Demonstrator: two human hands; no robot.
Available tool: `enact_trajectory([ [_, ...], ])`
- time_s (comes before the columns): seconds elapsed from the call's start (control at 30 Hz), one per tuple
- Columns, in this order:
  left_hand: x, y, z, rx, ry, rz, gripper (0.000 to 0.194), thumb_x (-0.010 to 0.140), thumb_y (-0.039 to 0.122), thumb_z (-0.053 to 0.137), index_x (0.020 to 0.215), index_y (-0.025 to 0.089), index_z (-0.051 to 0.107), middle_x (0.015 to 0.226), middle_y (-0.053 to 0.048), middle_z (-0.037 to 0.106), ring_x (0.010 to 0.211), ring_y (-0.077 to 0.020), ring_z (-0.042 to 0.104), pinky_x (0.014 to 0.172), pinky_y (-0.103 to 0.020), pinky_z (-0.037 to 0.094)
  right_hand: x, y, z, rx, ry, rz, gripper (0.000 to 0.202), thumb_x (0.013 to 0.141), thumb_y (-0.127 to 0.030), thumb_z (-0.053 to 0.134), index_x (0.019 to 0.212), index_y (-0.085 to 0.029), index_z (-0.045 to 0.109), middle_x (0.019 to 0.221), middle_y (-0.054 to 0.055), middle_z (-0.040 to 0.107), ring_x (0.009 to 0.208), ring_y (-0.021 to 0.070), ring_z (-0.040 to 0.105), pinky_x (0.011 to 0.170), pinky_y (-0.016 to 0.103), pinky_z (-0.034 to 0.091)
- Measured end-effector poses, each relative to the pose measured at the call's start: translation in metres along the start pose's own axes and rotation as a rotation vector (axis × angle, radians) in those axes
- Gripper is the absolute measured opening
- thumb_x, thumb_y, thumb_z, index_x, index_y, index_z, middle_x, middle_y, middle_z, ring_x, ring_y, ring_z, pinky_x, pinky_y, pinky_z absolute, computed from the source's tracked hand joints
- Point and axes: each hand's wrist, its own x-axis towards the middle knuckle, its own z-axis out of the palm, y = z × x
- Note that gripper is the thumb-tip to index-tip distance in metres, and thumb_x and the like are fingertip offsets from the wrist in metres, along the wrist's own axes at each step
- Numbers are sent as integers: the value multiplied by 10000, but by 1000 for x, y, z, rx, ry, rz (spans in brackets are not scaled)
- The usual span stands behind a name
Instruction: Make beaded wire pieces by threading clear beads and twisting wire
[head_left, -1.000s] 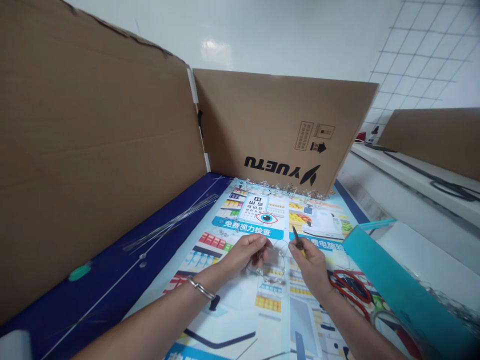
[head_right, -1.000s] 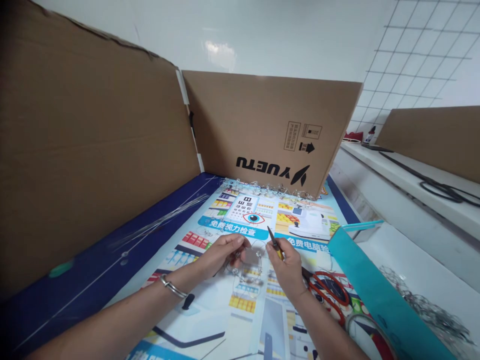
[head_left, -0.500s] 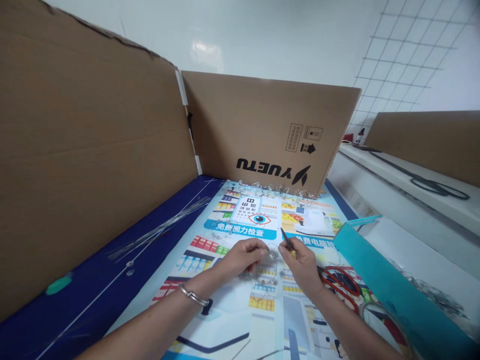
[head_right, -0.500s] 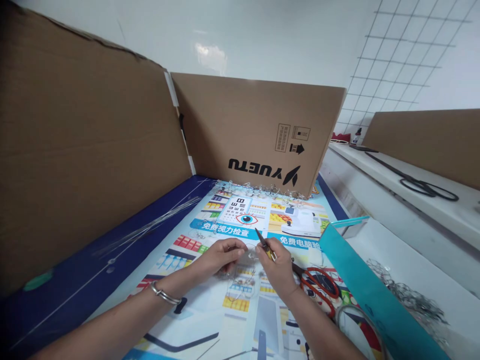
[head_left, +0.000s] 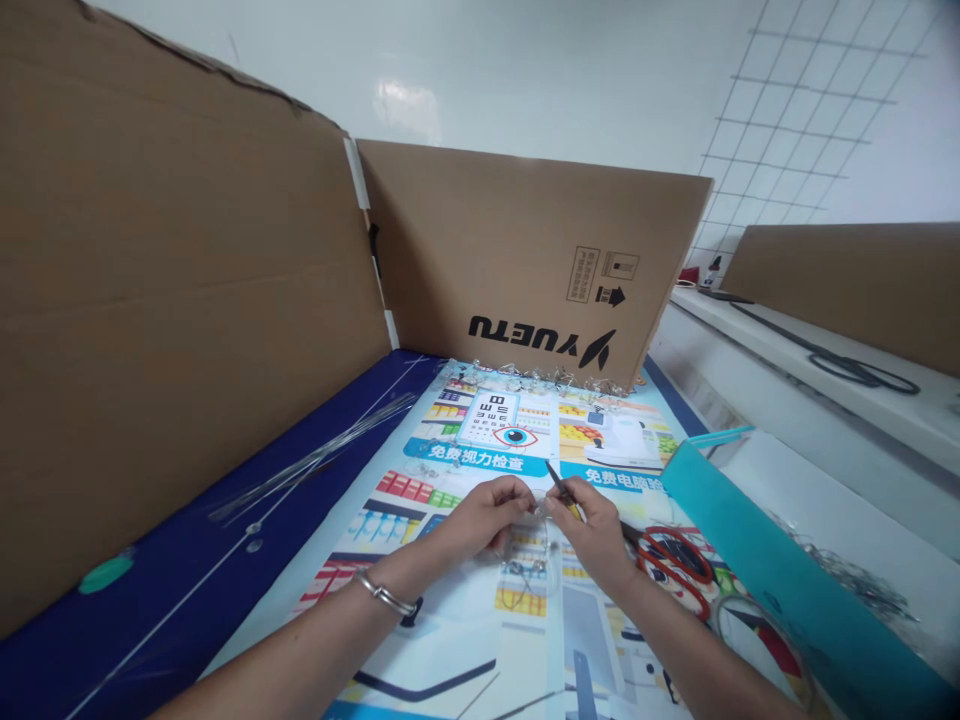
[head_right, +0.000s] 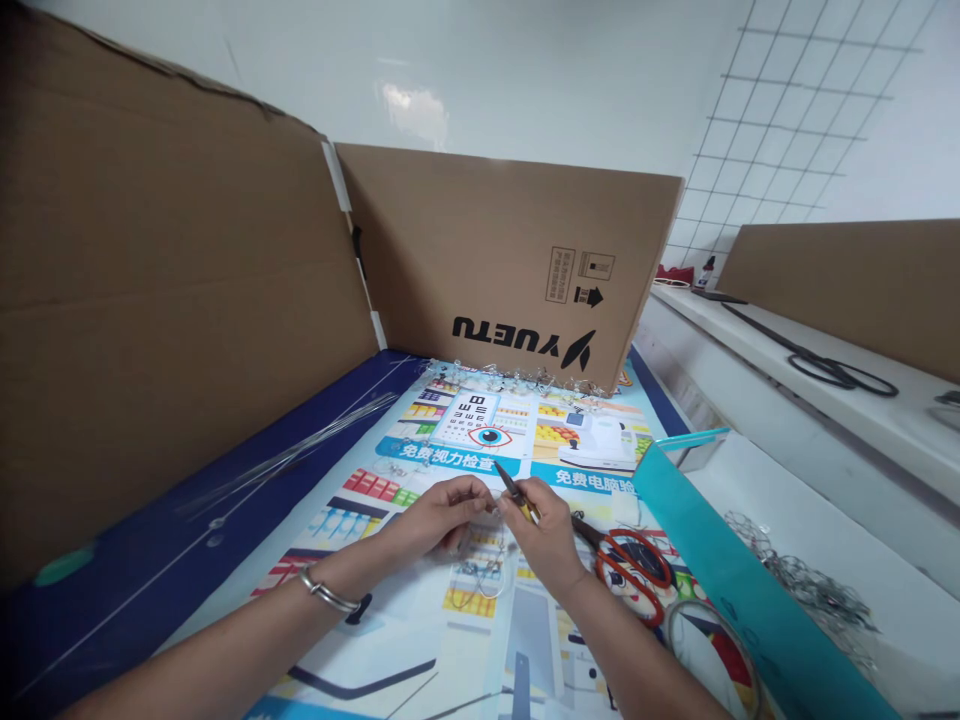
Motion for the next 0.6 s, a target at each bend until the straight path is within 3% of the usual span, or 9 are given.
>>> enact_trajectory([
  [0.13,1,-2,1,-19,28,20,293,783,452,525,814,161,535,467,66,453,302,-37,359,330,-155,235,0,4,1,-16,5,17,153,802,-325,507,782,-186,570,721,-8,528,685,127,488,658,229,388],
  [0.3,3,-4,0,-26,57,34,246,771,397,542,809,154,531,715,-2,583,310,-10,370,321,-160,235,1,9,0,-28,31,43,174,810,-339,493,795,-183,569,730,-8,530,690,128,488,653,229,386],
  [0.6,1,-4,-1,-27,30,-7,236,762,361,538,831,139,584,707,-15,593,333,-18,381,342,-167,243,1,10,2,-49,18,25,178,819,-341,482,784,-189,567,716,-7,521,681,128,482,648,231,392],
])
